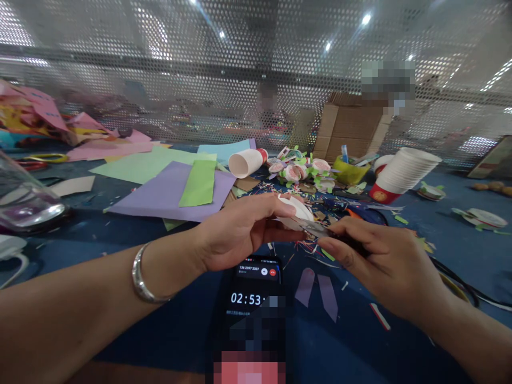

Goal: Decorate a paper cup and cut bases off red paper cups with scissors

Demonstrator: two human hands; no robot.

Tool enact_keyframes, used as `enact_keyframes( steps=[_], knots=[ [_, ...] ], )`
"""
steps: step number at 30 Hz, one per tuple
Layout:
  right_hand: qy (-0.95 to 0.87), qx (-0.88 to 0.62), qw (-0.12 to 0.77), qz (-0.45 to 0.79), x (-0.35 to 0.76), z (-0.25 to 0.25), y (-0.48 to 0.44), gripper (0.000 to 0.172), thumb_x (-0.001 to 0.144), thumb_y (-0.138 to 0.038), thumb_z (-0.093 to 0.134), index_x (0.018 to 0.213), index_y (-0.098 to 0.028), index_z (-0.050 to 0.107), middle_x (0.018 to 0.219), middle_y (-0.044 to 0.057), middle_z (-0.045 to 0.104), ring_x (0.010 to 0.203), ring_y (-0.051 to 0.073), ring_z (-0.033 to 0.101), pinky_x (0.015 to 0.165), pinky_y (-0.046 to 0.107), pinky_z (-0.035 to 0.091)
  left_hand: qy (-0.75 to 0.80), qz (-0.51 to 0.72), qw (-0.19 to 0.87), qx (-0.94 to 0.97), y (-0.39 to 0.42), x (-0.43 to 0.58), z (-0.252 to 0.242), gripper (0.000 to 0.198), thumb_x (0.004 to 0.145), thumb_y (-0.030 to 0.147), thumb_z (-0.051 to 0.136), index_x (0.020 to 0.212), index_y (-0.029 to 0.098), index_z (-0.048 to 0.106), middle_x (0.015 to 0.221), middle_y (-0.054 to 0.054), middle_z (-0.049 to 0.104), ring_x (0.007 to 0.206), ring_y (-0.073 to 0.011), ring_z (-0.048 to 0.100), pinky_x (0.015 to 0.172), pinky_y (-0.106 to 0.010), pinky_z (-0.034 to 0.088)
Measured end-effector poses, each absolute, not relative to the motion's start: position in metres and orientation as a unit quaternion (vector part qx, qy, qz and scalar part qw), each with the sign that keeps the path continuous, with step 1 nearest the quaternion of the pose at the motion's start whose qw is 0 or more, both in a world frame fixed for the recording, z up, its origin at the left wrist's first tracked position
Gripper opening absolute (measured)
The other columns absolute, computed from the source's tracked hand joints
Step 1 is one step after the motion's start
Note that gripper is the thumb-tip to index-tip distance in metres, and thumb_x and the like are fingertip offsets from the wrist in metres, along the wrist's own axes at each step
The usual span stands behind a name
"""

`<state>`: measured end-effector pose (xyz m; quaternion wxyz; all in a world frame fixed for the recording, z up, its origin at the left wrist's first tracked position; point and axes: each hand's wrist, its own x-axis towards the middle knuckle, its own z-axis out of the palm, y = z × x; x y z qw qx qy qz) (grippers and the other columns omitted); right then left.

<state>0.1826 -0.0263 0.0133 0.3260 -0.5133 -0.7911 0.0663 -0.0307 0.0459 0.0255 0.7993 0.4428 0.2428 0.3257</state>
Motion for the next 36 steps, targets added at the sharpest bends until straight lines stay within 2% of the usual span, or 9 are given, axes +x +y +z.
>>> enact_keyframes(
  steps=[6,11,14,19,25,36],
  knots=[
    [-0.743,-0.556,0.349,0.129,0.186,0.017,-0.022,0.038,0.099,-0.052,0.054,0.079,-0.021,0.065,0.058,-0.004,0.052,0.051,0.01,0.044,0.046,0.023,0.033,0.258,0.347,0.771,0.468,0.048,-0.033,0.024,0.025,0.084,0.007,0.067,0.108,0.012,0.064,0.099,-0.005,0.072,0.089,-0.0128,0.069,0.083,-0.025,0.06],
    [-0.672,-0.539,0.401,0.312,0.184,0.014,-0.018,0.044,0.095,-0.061,0.055,0.08,-0.021,0.064,0.057,-0.006,0.039,0.05,0.009,0.03,0.043,0.022,0.024,0.287,0.352,0.703,0.547,0.044,-0.033,0.019,0.05,0.077,0.004,0.076,0.119,0.018,0.053,0.096,-0.001,0.068,0.087,-0.0118,0.065,0.08,-0.025,0.055],
    [-0.646,-0.515,0.412,0.383,0.18,0.014,-0.018,0.038,0.09,-0.057,0.065,0.083,-0.02,0.065,0.062,-0.006,0.044,0.052,0.008,0.031,0.044,0.021,0.027,0.259,0.366,0.658,0.605,0.04,-0.032,0.015,0.054,0.076,0.008,0.08,0.118,0.02,0.05,0.1,0.0,0.064,0.09,-0.0114,0.062,0.08,-0.024,0.052],
    [-0.643,-0.523,0.404,0.387,0.173,0.018,-0.019,0.023,0.086,-0.041,0.075,0.084,-0.02,0.068,0.066,-0.005,0.055,0.054,0.008,0.041,0.047,0.019,0.035,0.212,0.365,0.632,0.649,0.032,-0.033,0.013,0.047,0.081,0.015,0.079,0.116,0.023,0.048,0.105,0.0,0.058,0.09,-0.0119,0.059,0.079,-0.024,0.051],
    [-0.659,-0.53,0.388,0.367,0.175,0.016,-0.019,0.022,0.088,-0.041,0.072,0.086,-0.019,0.068,0.077,0.0,0.067,0.066,0.014,0.058,0.058,0.023,0.047,0.227,0.36,0.616,0.663,0.029,-0.033,0.013,0.049,0.08,0.016,0.08,0.115,0.023,0.048,0.108,-0.003,0.059,0.09,-0.0135,0.06,0.078,-0.026,0.051],
    [-0.659,-0.54,0.396,0.342,0.176,0.013,-0.023,0.016,0.088,-0.033,0.066,0.08,-0.019,0.066,0.074,0.001,0.065,0.063,0.013,0.054,0.054,0.023,0.042,0.24,0.324,0.707,0.581,0.032,-0.032,0.013,0.052,0.073,0.011,0.086,0.112,0.019,0.051,0.098,0.002,0.066,0.087,-0.0088,0.063,0.081,-0.023,0.051]
  ],
)
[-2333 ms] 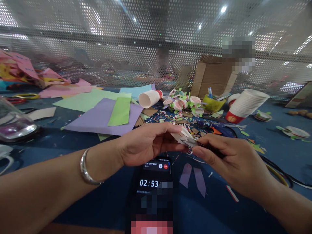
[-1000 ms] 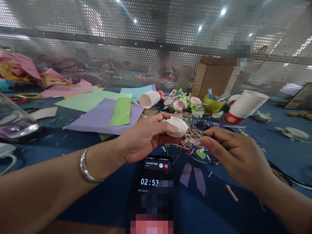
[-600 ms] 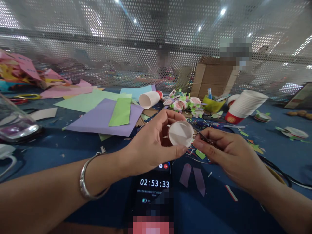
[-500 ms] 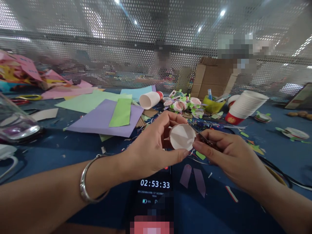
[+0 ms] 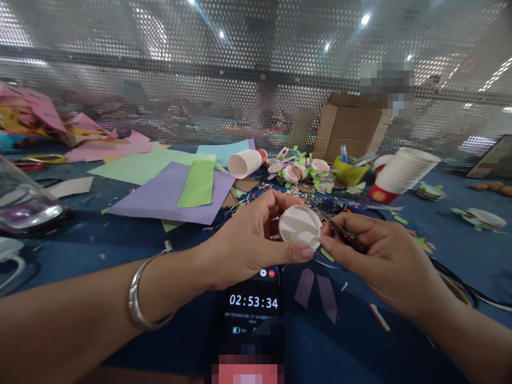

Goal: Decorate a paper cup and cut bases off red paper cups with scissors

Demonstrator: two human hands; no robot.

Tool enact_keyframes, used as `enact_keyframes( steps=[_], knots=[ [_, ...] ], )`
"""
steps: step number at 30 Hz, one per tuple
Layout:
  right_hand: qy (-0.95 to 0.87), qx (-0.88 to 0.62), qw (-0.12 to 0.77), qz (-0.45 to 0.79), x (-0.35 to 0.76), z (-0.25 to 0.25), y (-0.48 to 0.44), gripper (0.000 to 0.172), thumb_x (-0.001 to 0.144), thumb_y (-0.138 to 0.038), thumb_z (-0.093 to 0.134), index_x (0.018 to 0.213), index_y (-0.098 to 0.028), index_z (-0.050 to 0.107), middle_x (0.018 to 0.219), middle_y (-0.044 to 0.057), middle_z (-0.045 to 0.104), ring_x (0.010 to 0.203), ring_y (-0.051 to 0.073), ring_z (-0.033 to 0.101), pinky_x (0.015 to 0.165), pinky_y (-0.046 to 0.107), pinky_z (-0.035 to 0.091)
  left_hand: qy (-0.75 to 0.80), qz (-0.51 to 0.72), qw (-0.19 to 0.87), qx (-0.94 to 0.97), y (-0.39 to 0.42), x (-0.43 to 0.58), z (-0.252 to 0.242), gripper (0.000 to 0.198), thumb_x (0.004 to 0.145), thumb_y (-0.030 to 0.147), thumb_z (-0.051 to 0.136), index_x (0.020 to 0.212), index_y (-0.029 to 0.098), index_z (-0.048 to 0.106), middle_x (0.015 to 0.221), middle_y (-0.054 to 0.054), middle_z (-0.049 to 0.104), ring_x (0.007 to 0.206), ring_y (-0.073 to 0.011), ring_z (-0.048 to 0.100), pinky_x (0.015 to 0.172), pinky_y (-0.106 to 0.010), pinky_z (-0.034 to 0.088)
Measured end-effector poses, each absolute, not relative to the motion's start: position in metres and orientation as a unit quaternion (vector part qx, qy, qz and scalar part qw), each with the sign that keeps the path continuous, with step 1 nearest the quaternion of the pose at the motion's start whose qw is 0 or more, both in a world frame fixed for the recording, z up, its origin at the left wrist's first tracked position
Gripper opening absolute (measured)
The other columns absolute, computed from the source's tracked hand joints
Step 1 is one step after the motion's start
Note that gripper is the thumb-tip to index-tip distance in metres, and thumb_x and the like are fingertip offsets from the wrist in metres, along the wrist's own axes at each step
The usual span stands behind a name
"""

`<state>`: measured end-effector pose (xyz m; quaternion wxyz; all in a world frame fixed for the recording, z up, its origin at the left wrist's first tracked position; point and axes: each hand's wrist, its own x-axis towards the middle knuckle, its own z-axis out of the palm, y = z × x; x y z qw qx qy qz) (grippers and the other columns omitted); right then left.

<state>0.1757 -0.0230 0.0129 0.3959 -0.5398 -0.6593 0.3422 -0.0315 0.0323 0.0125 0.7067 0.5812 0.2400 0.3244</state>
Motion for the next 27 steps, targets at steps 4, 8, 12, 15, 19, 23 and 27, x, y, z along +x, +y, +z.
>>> enact_keyframes(
  steps=[4,8,12,15,19,23,27],
  knots=[
    [-0.664,-0.537,0.398,0.336,0.1728,0.0143,-0.0234,0.015,0.087,-0.031,0.063,0.077,-0.019,0.064,0.071,0.001,0.064,0.061,0.013,0.054,0.053,0.023,0.041,0.24,0.311,0.729,0.561,0.0329,-0.0313,0.0135,0.052,0.073,0.012,0.086,0.111,0.019,0.053,0.095,0.001,0.068,0.086,-0.0098,0.065,0.08,-0.024,0.052],
    [-0.682,-0.538,0.391,0.305,0.1699,0.0168,-0.0229,0.013,0.085,-0.027,0.063,0.074,-0.02,0.062,0.067,0.0,0.063,0.058,0.013,0.053,0.053,0.023,0.042,0.262,0.296,0.732,0.556,0.0344,-0.0317,0.0158,0.044,0.074,0.018,0.086,0.105,0.019,0.054,0.095,0.0,0.069,0.084,-0.0124,0.066,0.076,-0.026,0.054],
    [-0.691,-0.534,0.385,0.299,0.1691,0.0177,-0.0228,0.011,0.083,-0.026,0.063,0.073,-0.02,0.061,0.066,0.0,0.063,0.059,0.013,0.054,0.054,0.023,0.044,0.286,0.294,0.682,0.605,0.0353,-0.0325,0.0176,0.038,0.078,0.023,0.083,0.105,0.018,0.057,0.096,-0.002,0.069,0.085,-0.0137,0.066,0.076,-0.027,0.053],
    [-0.69,-0.533,0.387,0.301,0.1699,0.0169,-0.0225,0.009,0.083,-0.026,0.063,0.076,-0.02,0.064,0.066,0.0,0.062,0.057,0.012,0.053,0.053,0.022,0.043,0.288,0.277,0.626,0.669,0.0344,-0.0328,0.0182,0.037,0.082,0.023,0.077,0.114,0.019,0.059,0.098,-0.003,0.07,0.087,-0.0157,0.066,0.078,-0.028,0.053],
    [-0.693,-0.532,0.376,0.31,0.1714,0.0158,-0.0219,0.013,0.088,-0.031,0.064,0.084,-0.02,0.068,0.068,-0.001,0.064,0.058,0.011,0.052,0.052,0.021,0.042,0.312,0.291,0.58,0.694,0.0319,-0.0331,0.0193,0.031,0.083,0.027,0.075,0.11,0.02,0.06,0.094,-0.002,0.069,0.084,-0.0166,0.066,0.074,-0.029,0.053],
    [-0.698,-0.526,0.381,0.301,0.1714,0.016,-0.0225,0.015,0.091,-0.034,0.066,0.087,-0.02,0.07,0.069,-0.002,0.065,0.058,0.01,0.052,0.051,0.02,0.04,0.34,0.337,0.512,0.713,0.0296,-0.0353,0.0193,0.031,0.081,0.029,0.078,0.103,0.021,0.057,0.093,-0.001,0.068,0.08,-0.0153,0.065,0.068,-0.027,0.051],
    [-0.7,-0.524,0.383,0.299,0.1707,0.0164,-0.023,0.011,0.089,-0.031,0.068,0.087,-0.021,0.07,0.069,-0.003,0.066,0.057,0.01,0.054,0.049,0.02,0.039,0.342,0.351,0.509,0.708,0.0284,-0.0364,0.0189,0.029,0.081,0.027,0.077,0.1,0.021,0.056,0.091,0.0,0.067,0.078,-0.0136,0.064,0.068,-0.026,0.05]
  ],
)
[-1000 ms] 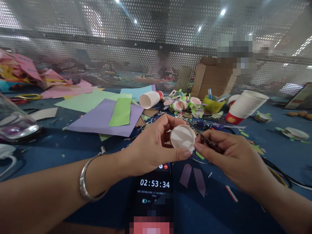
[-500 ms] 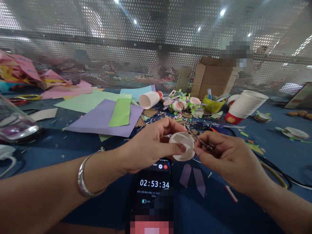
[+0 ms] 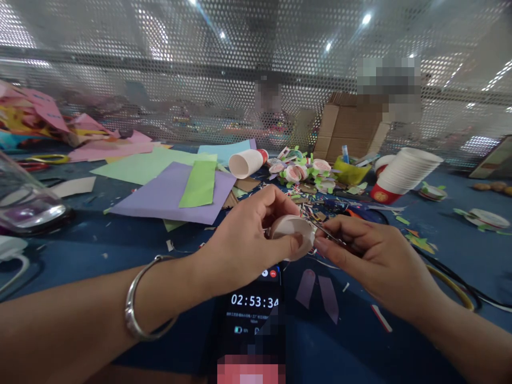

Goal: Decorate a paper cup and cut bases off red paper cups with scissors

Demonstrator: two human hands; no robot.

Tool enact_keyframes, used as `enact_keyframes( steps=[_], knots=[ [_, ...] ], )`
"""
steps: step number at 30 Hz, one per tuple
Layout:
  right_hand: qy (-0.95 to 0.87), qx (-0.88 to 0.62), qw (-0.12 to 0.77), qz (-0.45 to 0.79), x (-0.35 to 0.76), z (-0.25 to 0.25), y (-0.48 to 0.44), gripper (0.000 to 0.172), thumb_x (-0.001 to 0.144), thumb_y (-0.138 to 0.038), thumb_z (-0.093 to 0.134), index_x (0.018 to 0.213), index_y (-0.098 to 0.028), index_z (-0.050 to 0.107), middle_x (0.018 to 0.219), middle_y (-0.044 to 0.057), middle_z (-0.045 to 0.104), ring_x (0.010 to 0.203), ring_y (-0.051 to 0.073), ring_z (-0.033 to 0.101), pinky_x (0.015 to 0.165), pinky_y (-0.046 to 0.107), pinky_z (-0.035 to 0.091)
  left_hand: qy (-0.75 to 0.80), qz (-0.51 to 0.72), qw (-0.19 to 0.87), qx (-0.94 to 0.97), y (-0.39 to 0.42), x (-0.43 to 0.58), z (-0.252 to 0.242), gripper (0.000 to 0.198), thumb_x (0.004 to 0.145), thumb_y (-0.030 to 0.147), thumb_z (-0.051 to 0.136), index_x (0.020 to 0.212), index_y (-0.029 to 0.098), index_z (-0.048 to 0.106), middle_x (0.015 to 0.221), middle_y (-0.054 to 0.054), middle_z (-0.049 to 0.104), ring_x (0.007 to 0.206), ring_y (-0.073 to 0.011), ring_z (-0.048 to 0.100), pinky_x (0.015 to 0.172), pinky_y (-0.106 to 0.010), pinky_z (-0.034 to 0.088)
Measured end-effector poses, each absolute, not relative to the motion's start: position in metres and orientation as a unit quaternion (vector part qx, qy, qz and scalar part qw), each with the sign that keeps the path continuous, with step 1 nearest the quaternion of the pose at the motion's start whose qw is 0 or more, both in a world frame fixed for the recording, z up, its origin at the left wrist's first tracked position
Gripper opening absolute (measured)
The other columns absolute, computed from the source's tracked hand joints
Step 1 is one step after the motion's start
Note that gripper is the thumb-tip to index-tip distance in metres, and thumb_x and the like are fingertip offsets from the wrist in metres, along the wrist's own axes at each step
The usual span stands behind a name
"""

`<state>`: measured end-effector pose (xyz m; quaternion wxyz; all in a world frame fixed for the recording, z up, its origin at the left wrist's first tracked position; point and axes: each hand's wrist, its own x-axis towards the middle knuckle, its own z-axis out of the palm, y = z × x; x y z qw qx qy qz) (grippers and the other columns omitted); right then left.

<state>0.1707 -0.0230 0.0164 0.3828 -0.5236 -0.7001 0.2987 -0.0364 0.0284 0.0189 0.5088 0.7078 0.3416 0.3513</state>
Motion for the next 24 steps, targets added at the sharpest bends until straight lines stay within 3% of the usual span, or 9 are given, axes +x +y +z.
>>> enact_keyframes(
  steps=[8,14,18,24],
  knots=[
    [-0.704,-0.539,0.398,0.237,0.1742,0.0186,-0.0237,0.024,0.093,-0.045,0.065,0.09,-0.022,0.071,0.065,-0.003,0.064,0.048,0.009,0.047,0.043,0.021,0.036,0.374,0.38,0.589,0.607,0.0318,-0.0303,0.0193,0.031,0.076,0.02,0.075,0.103,0.018,0.059,0.088,0.0,0.067,0.076,-0.0131,0.063,0.067,-0.026,0.051],
    [-0.727,-0.566,0.342,0.184,0.1765,0.0162,-0.0241,0.031,0.096,-0.05,0.06,0.087,-0.022,0.069,0.059,-0.004,0.058,0.05,0.01,0.048,0.044,0.022,0.036,0.371,0.396,0.542,0.642,0.0331,-0.0333,0.0214,0.029,0.078,0.026,0.077,0.098,0.018,0.058,0.085,0.002,0.061,0.071,-0.0102,0.058,0.063,-0.023,0.048],
    [-0.742,-0.572,0.307,0.169,0.1774,0.0149,-0.0242,0.033,0.097,-0.051,0.057,0.087,-0.022,0.07,0.067,-0.001,0.064,0.058,0.013,0.055,0.05,0.025,0.039,0.377,0.4,0.492,0.675,0.0317,-0.0346,0.0208,0.03,0.079,0.025,0.076,0.099,0.02,0.054,0.086,0.003,0.057,0.07,-0.0104,0.055,0.059,-0.022,0.046],
    [-0.748,-0.569,0.302,0.161,0.1783,0.0152,-0.0247,0.034,0.098,-0.049,0.056,0.085,-0.022,0.07,0.067,-0.002,0.063,0.057,0.012,0.053,0.053,0.025,0.038,0.374,0.399,0.408,0.731,0.0262,-0.0352,0.0184,0.025,0.082,0.025,0.072,0.094,0.022,0.051,0.081,0.003,0.055,0.065,-0.0098,0.053,0.052,-0.021,0.043]
  ],
)
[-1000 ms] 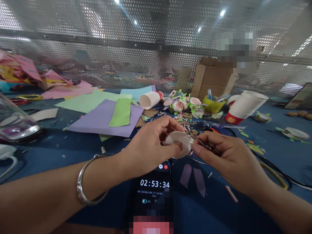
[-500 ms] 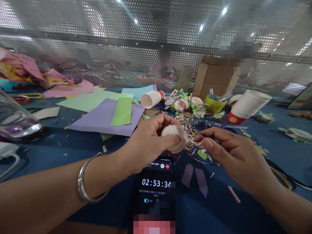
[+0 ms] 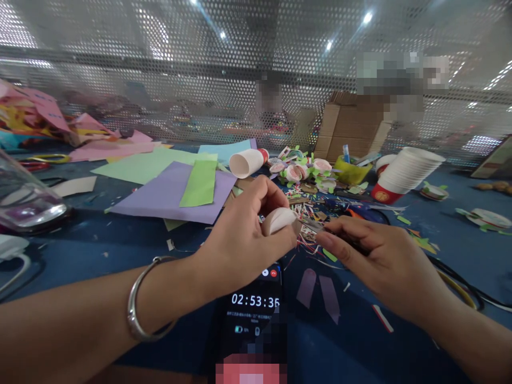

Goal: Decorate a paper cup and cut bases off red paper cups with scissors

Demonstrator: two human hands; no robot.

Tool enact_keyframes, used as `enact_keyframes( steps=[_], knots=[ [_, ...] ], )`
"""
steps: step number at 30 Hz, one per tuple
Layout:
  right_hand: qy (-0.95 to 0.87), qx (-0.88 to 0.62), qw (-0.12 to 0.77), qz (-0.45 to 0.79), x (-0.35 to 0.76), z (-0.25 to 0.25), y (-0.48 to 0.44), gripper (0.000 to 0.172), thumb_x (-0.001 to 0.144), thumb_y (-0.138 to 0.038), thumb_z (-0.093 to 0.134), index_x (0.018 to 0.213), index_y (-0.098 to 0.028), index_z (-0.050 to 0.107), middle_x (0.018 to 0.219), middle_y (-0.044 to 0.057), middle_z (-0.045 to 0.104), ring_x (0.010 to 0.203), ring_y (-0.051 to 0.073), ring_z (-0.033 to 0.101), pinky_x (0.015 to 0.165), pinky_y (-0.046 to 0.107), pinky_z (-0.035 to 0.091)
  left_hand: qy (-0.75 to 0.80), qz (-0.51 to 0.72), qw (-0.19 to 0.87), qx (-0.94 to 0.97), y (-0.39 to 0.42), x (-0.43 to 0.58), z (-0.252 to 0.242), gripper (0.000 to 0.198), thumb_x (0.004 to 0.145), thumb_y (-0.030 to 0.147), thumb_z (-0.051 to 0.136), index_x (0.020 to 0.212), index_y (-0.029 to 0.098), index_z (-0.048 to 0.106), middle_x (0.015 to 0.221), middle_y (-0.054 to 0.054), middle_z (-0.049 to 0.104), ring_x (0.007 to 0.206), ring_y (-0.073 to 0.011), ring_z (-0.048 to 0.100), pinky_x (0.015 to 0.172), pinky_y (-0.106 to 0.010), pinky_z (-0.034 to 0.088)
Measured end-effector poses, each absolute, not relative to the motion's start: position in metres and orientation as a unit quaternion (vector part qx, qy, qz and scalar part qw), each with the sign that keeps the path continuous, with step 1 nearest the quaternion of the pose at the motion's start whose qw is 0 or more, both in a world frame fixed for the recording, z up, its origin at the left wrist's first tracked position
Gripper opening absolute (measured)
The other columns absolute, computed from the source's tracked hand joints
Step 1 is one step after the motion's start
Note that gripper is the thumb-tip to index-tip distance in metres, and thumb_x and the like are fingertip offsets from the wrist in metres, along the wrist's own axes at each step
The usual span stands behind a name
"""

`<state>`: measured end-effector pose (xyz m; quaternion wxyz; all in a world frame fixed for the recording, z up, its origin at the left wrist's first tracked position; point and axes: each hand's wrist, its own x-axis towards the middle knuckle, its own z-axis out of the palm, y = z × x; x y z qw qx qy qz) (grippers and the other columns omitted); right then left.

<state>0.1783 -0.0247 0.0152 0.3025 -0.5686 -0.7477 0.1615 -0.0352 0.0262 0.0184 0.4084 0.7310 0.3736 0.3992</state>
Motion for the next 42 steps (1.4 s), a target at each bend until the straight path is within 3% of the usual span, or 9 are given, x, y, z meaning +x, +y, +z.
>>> enact_keyframes(
  steps=[6,15,23,34,42],
  knots=[
    [-0.749,-0.567,0.3,0.163,0.178,0.015,-0.026,0.036,0.098,-0.049,0.056,0.08,-0.021,0.068,0.067,-0.002,0.063,0.059,0.012,0.054,0.055,0.024,0.039,0.382,0.403,0.342,0.758,0.023,-0.034,0.019,0.025,0.079,0.017,0.07,0.092,0.023,0.049,0.075,0.006,0.053,0.057,-0.0082,0.049,0.046,-0.02,0.041],
    [-0.768,-0.54,0.31,0.15,0.175,0.016,-0.027,0.042,0.1,-0.045,0.055,0.068,-0.019,0.062,0.057,-0.005,0.052,0.052,0.009,0.047,0.051,0.024,0.035,0.376,0.391,0.297,0.786,0.015,-0.035,0.021,0.026,0.081,0.017,0.068,0.09,0.023,0.044,0.075,0.006,0.055,0.058,-0.0074,0.049,0.049,-0.022,0.038],
    [-0.76,-0.548,0.311,0.157,0.177,0.017,-0.028,0.037,0.099,-0.044,0.056,0.073,-0.021,0.066,0.062,-0.005,0.06,0.055,0.009,0.053,0.053,0.021,0.038,0.365,0.389,0.405,0.743,0.018,-0.035,0.02,0.022,0.084,0.022,0.069,0.091,0.023,0.048,0.077,0.005,0.053,0.061,-0.0086,0.052,0.05,-0.021,0.044],
    [-0.765,-0.544,0.311,0.147,0.179,0.015,-0.027,0.037,0.1,-0.042,0.056,0.071,-0.02,0.063,0.059,-0.005,0.056,0.054,0.009,0.05,0.052,0.021,0.037,0.372,0.37,0.492,0.695,0.026,-0.038,0.026,0.022,0.081,0.026,0.075,0.092,0.02,0.056,0.078,0.004,0.061,0.061,-0.0084,0.057,0.05,-0.019,0.048],
    [-0.765,-0.549,0.314,0.124,0.181,0.012,-0.025,0.038,0.1,-0.045,0.055,0.072,-0.02,0.063,0.061,-0.004,0.055,0.055,0.01,0.048,0.053,0.023,0.038,0.347,0.346,0.641,0.591,0.033,-0.035,0.024,0.037,0.077,0.036,0.084,0.091,0.017,0.055,0.072,0.005,0.065,0.061,-0.0072,0.06,0.052,-0.017,0.051]
  ],
)
